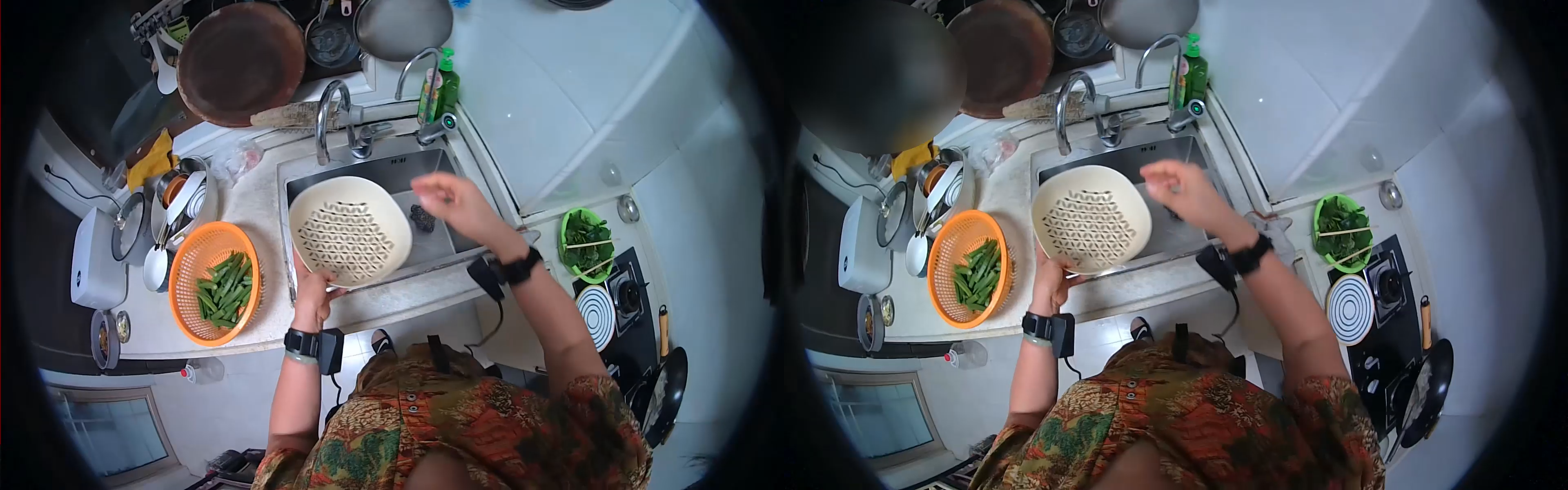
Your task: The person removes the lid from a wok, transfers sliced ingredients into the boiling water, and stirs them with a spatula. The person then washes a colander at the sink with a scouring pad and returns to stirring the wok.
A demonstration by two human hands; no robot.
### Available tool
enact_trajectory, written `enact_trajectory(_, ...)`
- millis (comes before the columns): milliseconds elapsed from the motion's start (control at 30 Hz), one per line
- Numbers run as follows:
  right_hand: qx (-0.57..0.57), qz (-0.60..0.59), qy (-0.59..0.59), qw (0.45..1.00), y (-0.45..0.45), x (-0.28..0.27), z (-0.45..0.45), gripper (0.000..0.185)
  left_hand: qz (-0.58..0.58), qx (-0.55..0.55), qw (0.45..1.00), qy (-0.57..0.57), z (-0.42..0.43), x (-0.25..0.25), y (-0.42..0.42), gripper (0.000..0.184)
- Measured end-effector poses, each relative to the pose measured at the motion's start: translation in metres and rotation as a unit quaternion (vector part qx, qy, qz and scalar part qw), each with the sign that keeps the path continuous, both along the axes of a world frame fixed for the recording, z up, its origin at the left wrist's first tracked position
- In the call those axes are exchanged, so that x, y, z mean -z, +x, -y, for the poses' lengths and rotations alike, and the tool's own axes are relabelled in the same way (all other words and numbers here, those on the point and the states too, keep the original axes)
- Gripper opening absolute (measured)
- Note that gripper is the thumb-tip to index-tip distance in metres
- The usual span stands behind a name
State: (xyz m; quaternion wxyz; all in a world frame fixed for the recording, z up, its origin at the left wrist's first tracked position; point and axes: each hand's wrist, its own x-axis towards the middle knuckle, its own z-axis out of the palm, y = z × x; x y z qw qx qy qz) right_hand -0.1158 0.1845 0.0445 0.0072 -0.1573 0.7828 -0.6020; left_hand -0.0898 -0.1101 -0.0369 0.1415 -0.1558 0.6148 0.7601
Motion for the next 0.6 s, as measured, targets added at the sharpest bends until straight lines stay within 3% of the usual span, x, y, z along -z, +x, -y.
enact_trajectory(67,0.058,0.167,-0.056,0.983,-0.041,0.001,0.005,0.036,-0.050,-0.026,0.998,0.025,0.015,0.016,-0.025,0.084)
enact_trajectory(233,0.165,0.287,-0.131,0.935,-0.144,0.046,0.004,0.032,-0.043,-0.053,0.998,-0.011,0.027,0.002,-0.052,0.085)
enact_trajectory(433,0.213,0.334,-0.174,0.902,-0.238,0.079,-0.002,0.039,0.004,-0.073,0.997,0.035,0.023,0.017,-0.076,0.065)
enact_trajectory(600,0.259,0.380,-0.230,0.858,-0.291,0.109,0.007,0.054,0.021,-0.098,0.988,0.115,0.025,0.053,-0.091,0.064)
